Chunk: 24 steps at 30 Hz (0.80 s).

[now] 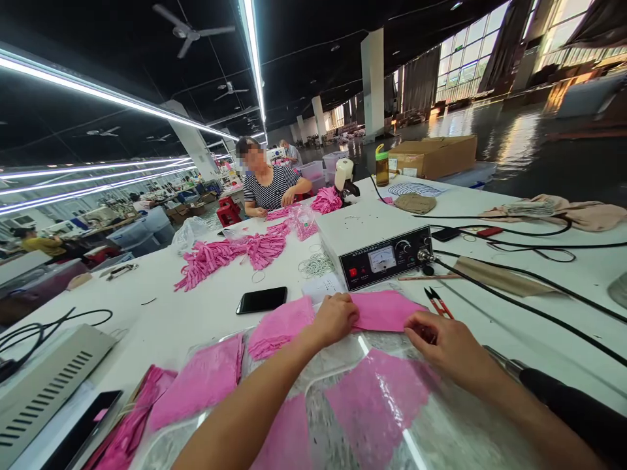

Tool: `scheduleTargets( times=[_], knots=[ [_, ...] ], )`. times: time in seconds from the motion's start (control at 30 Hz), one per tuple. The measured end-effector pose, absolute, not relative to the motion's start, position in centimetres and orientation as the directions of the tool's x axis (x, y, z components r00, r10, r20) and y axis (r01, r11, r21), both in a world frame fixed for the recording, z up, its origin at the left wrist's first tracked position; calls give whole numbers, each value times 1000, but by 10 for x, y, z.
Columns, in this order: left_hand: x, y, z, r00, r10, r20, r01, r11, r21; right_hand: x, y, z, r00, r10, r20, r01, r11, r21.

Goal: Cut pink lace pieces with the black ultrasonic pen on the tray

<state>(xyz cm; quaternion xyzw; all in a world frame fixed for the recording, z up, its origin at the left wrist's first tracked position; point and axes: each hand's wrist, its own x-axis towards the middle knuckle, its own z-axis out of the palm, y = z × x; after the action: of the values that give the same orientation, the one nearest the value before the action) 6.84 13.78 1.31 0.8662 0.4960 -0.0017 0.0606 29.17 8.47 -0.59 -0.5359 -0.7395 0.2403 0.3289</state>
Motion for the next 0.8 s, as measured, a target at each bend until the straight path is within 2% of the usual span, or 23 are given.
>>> scheduleTargets(
  times=[0.23, 0.6, 0.8],
  knots=[
    [67, 153, 27, 523, 848, -90, 847, -505, 168, 289, 90, -17, -242, 919, 311, 670, 391, -632],
    [71, 165, 50, 561, 822, -101, 816, -528, 236, 263, 98, -25, -227, 837, 498, 802, 451, -392],
    [73, 164, 74, 577, 813, -74, 791, -534, 297, 263, 109, -29, -198, 774, 602, 839, 452, -305]
  ],
)
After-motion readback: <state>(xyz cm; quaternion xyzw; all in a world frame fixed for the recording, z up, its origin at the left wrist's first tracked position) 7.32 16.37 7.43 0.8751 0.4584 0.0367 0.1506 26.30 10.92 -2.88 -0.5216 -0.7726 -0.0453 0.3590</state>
